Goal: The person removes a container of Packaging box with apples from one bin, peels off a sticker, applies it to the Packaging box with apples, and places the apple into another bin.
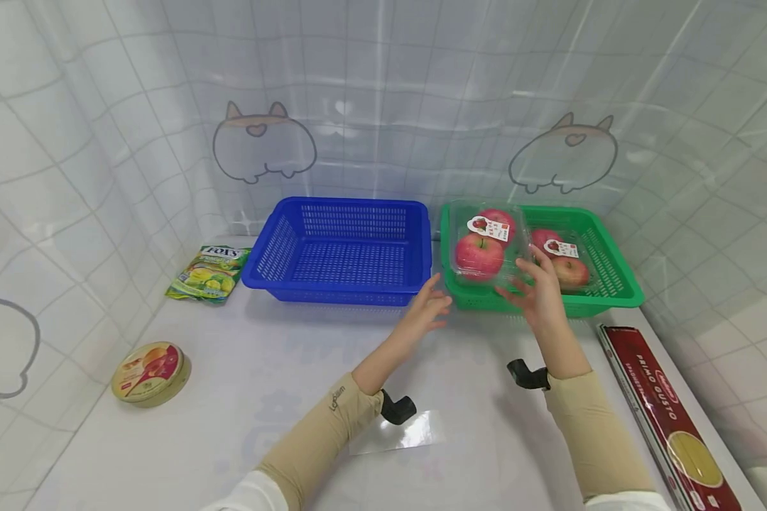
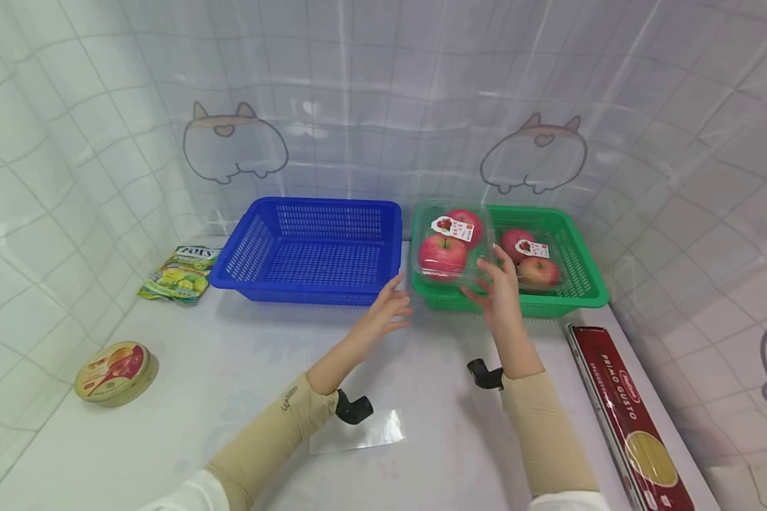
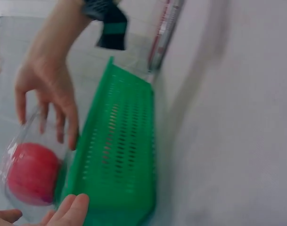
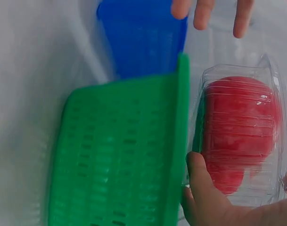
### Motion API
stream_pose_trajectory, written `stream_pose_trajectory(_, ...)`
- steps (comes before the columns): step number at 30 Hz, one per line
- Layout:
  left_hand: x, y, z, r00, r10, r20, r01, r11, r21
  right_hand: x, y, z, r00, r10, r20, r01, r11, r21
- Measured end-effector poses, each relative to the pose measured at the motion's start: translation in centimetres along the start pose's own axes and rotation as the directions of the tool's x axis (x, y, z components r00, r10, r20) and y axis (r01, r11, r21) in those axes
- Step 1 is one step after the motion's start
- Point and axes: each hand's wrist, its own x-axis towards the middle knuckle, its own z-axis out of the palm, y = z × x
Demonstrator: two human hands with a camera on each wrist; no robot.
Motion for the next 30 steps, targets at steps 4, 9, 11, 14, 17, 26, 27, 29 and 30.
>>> stream_pose_trajectory(4,1.5,-0.9,0.6,1.000,-0.020,-0.024,0.021,0.999,0.047,1.7,-0.4,-0.1,1.000,0.024,-0.016,-0.024,0.999,-0.031)
stream_pose_trajectory(9,2.3,-1.2,1.1,0.995,-0.060,-0.086,0.070,0.991,0.116,3.7,-0.8,0.0,0.997,0.063,-0.033,-0.065,0.996,-0.058)
stream_pose_trajectory(11,2.4,-1.3,1.1,0.992,-0.071,-0.104,0.086,0.986,0.142,4.6,-0.8,0.0,0.994,0.089,-0.058,-0.092,0.995,-0.045)
stream_pose_trajectory(14,2.7,-1.6,0.9,0.991,-0.065,-0.119,0.082,0.987,0.139,5.9,-0.6,0.0,0.987,0.130,-0.093,-0.134,0.990,-0.032)
stream_pose_trajectory(17,2.8,-1.8,0.8,0.991,-0.053,-0.122,0.069,0.989,0.129,7.0,-0.2,-0.2,0.981,0.162,-0.108,-0.167,0.986,-0.032)
stream_pose_trajectory(26,2.9,-2.5,0.7,0.991,-0.057,-0.118,0.072,0.989,0.130,7.5,0.1,-0.2,0.956,0.249,-0.156,-0.260,0.964,-0.054)
stream_pose_trajectory(27,2.9,-2.5,0.7,0.991,-0.061,-0.117,0.076,0.988,0.131,7.5,0.1,-0.2,0.952,0.260,-0.161,-0.271,0.961,-0.054)
stream_pose_trajectory(29,2.8,-2.6,0.7,0.991,-0.065,-0.113,0.080,0.987,0.137,7.9,0.3,-0.5,0.947,0.274,-0.166,-0.287,0.956,-0.055)
stream_pose_trajectory(30,2.7,-2.6,0.7,0.992,-0.067,-0.111,0.083,0.986,0.142,8.3,0.5,-0.7,0.944,0.276,-0.181,-0.290,0.956,-0.053)
